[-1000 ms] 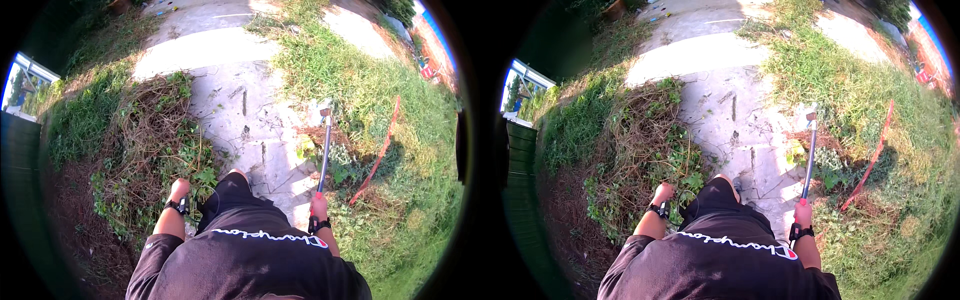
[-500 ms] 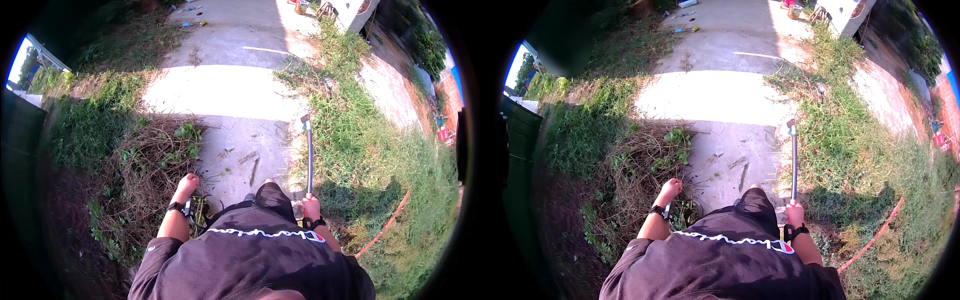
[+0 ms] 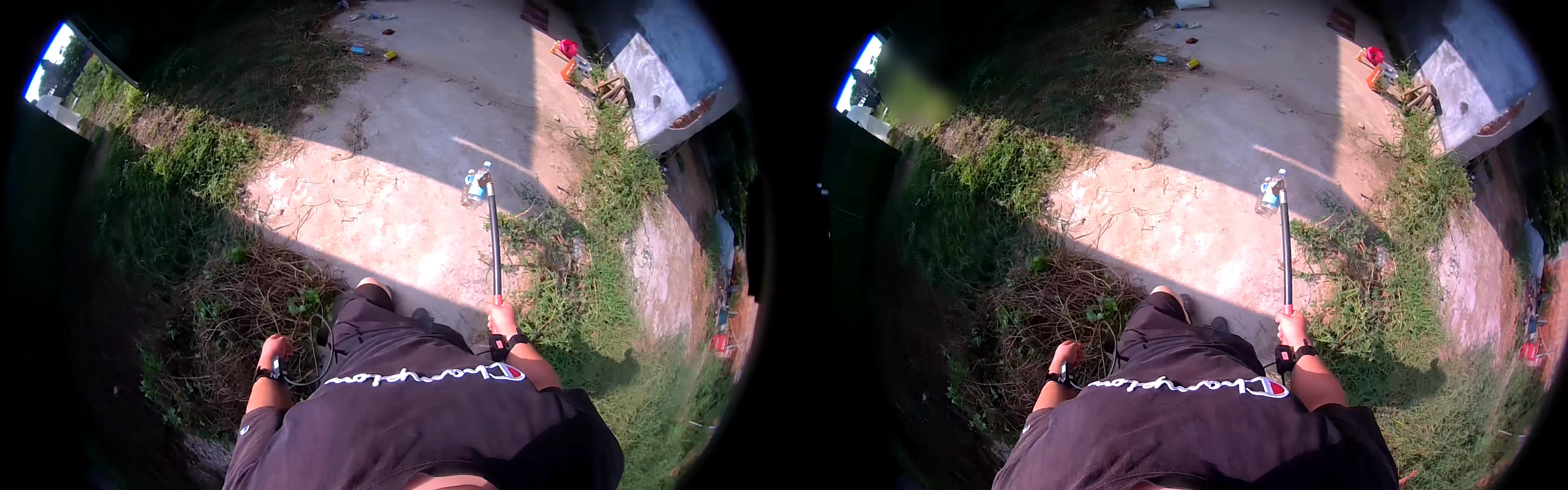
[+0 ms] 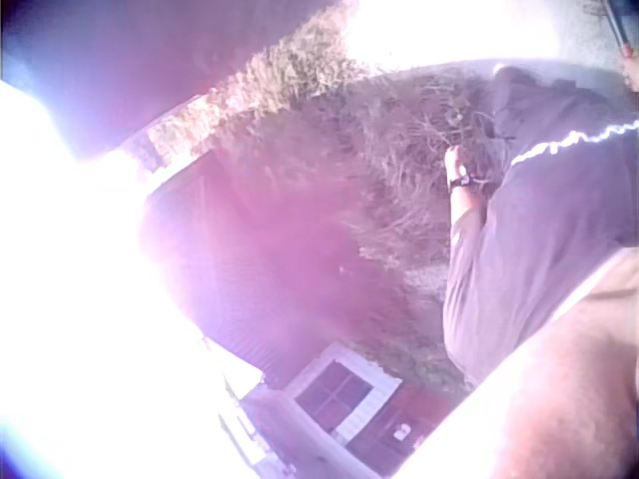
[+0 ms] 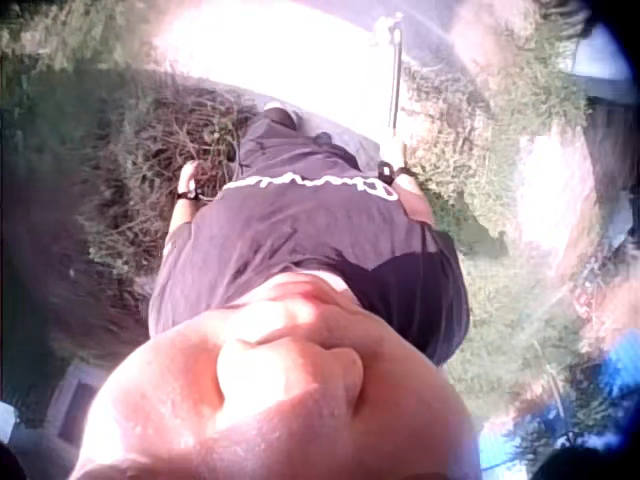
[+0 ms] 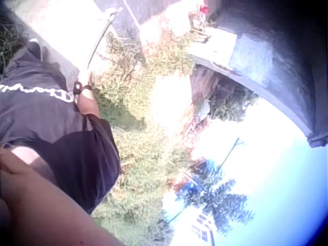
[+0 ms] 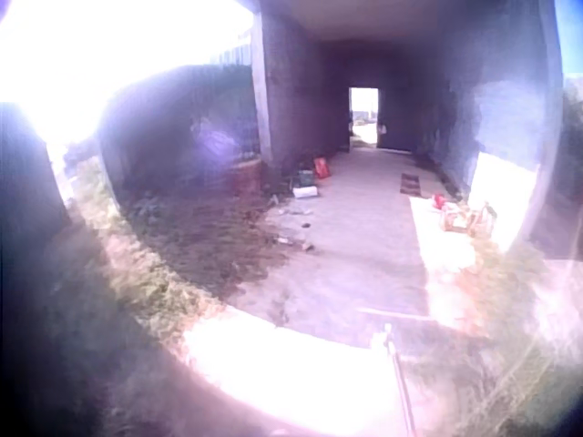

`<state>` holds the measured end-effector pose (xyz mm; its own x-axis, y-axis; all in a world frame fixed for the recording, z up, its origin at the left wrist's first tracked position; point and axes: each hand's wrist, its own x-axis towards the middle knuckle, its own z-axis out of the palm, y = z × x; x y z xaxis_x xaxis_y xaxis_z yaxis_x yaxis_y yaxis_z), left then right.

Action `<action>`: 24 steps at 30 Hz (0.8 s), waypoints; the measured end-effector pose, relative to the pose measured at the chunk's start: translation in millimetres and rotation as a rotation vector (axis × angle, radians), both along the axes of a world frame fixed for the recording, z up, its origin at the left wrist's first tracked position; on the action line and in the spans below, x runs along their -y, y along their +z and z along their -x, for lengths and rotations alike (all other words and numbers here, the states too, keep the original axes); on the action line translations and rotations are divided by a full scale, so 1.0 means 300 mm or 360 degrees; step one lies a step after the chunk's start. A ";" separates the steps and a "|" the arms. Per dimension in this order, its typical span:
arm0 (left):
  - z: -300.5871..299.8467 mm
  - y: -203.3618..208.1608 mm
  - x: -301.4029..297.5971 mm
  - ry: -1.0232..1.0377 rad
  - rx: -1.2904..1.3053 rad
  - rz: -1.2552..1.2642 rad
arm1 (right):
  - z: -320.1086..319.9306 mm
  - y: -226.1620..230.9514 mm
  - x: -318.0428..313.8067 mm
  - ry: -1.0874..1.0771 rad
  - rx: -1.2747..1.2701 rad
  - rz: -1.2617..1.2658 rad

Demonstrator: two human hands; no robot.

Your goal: The person uses a long-handled hook tool to pick up a plastic bottle and move vines and overgrown vegetation in an outdoor yard area.

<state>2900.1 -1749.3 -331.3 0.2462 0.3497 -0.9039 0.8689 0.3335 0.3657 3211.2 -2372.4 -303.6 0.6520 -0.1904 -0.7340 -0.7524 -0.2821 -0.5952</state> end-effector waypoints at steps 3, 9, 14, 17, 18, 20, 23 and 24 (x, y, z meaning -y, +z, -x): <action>0.010 -0.110 -0.159 0.0368 -0.0104 -0.0104 | -0.484 -0.024 -0.198 0.0056 0.0033 -0.0117; -0.739 -0.143 -0.515 -0.0281 -0.0006 -0.0282 | -1.374 0.033 -0.814 0.0171 -0.0014 -0.0026; -2.005 0.134 -0.831 -0.0235 0.0190 -0.0436 | -2.170 0.345 -1.255 0.0308 0.0333 -0.0141; -2.615 0.385 -0.981 -0.0415 0.0734 -0.0672 | -2.641 0.600 -1.487 0.0361 0.0887 -0.0140; -2.787 0.456 -1.028 -0.0488 0.0796 -0.0770 | -2.796 0.692 -1.564 0.0324 0.0959 -0.0201; -3.021 0.509 -1.133 -0.0496 0.0870 -0.0898 | -3.077 0.845 -1.711 0.0323 0.1205 -0.0318; -3.256 0.458 -1.317 -0.0625 0.0619 -0.1123 | -3.464 1.061 -1.869 0.0316 0.1514 -0.0530; -3.280 0.368 -1.401 -0.0453 0.0553 -0.1030 | -3.590 1.115 -1.922 0.0320 0.1622 -0.0562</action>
